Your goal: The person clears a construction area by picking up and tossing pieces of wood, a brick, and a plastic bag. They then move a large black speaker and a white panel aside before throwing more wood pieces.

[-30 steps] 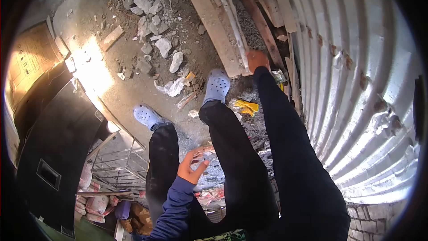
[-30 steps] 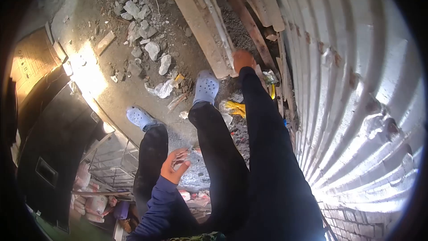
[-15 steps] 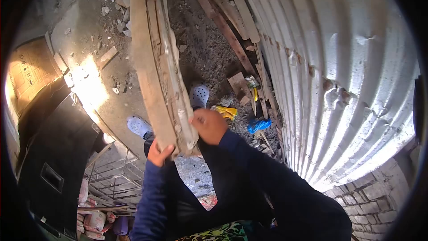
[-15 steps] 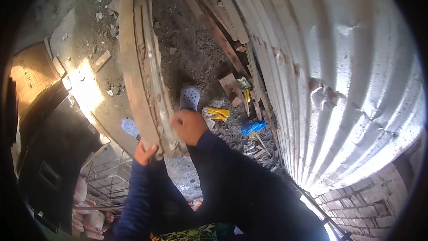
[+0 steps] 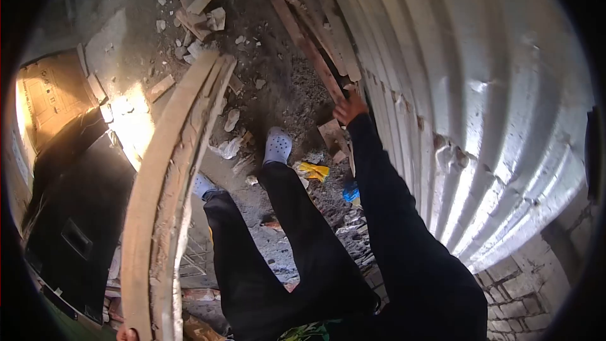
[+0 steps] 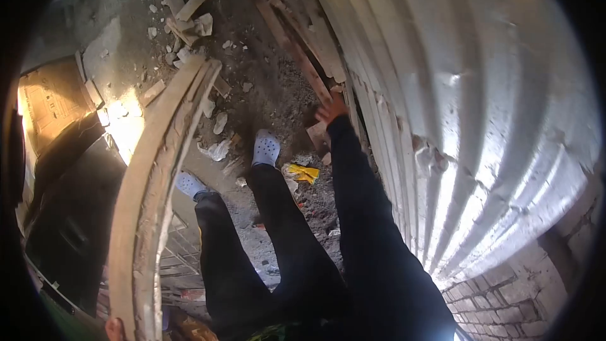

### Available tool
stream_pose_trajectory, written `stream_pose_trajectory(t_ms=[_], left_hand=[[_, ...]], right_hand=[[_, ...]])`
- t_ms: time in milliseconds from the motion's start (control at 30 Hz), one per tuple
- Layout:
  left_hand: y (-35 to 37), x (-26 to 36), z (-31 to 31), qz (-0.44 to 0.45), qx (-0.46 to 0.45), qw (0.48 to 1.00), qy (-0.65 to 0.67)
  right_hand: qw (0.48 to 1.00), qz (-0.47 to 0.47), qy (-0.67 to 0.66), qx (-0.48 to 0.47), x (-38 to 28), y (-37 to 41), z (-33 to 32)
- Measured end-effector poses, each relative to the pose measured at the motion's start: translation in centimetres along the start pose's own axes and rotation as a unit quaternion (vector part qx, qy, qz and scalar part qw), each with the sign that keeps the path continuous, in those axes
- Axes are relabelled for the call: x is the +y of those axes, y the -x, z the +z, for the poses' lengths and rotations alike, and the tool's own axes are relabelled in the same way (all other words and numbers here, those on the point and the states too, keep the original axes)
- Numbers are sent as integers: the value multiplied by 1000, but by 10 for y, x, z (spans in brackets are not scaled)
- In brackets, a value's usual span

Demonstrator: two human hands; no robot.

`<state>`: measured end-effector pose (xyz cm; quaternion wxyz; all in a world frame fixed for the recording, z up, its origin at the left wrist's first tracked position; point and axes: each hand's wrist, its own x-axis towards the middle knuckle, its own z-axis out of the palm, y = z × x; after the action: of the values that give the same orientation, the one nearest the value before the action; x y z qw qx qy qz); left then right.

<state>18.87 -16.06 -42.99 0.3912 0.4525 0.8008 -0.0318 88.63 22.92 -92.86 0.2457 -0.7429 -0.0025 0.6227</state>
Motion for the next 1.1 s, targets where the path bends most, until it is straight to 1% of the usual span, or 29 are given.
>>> stream_pose_trajectory(t_ms=[33,67,100,133,167,200,233,267,300,333,367,400,433,467,500,533,600,633,667,733,800,833,867,900,933,1000,1067,1100], left_hand=[[-1,-23,-11,-4,-50,998,-49],[-6,-22,-11,-13,-71,994,-83],[-23,23,4,-90,-51,987,-121],[-32,33,8,-101,-54,986,-118],[-40,39,11,-60,-49,988,-134],[-45,43,19,-14,-40,988,-151],[-48,46,27,-85,28,996,-17],[-56,67,25,-90,23,995,-24],[-71,99,25,-227,34,971,70],[-82,117,23,-353,46,920,165],[-75,99,19,-352,38,915,196],[-77,87,17,-350,40,915,195],[-77,76,16,-250,17,946,205],[-76,67,14,-148,-6,966,211],[-74,60,13,-165,14,965,205],[-80,73,15,-155,24,967,201],[-111,136,9,-179,-54,959,213],[-102,130,32,-118,113,967,193],[-105,134,12,-174,-21,961,215],[-110,154,19,-132,25,963,233],[-122,182,11,-123,-22,971,205],[-120,181,17,-105,23,972,209],[-122,184,15,-98,8,977,191],[-122,185,18,-86,31,979,182],[-121,184,21,-73,54,981,172],[-120,183,20,-45,54,991,116],[-118,178,22,-41,69,995,61],[-116,181,16,-29,46,998,34]], right_hand=[[994,23,-98,41,-13,-24,-6],[995,31,-88,42,-22,-45,-12],[986,42,-157,23,-34,-66,-12],[972,54,-227,6,-38,-79,-11],[974,58,-219,3,-39,-86,-4],[962,0,-267,-54,-41,-95,5],[941,-56,-316,-107,-40,-100,7],[941,-47,-318,-103,-33,-104,6],[952,-73,-296,-32,-33,-113,10],[956,-102,-271,40,-35,-115,12],[934,-66,-345,-60,-31,-107,6],[933,-67,-348,-62,-27,-100,7],[929,-82,-348,-98,-24,-77,22],[923,-97,-347,-133,-17,-56,37],[920,-59,-367,-127,-8,-41,50],[914,-22,-386,-123,-2,-26,65],[889,31,-407,-208,-4,26,107],[886,26,-407,-219,-10,39,127],[887,32,-400,-228,-12,51,144],[889,38,-388,-242,-20,74,165],[879,42,-374,-294,-40,85,181],[878,35,-371,-300,-51,101,185],[888,12,-365,-281,-62,122,190],[896,-12,-358,-262,-72,144,194],[895,-20,-355,-270,-76,164,193],[901,29,-358,-245,-74,206,179],[906,43,-368,-205,-63,252,154],[918,43,-357,-169,-57,281,139]])
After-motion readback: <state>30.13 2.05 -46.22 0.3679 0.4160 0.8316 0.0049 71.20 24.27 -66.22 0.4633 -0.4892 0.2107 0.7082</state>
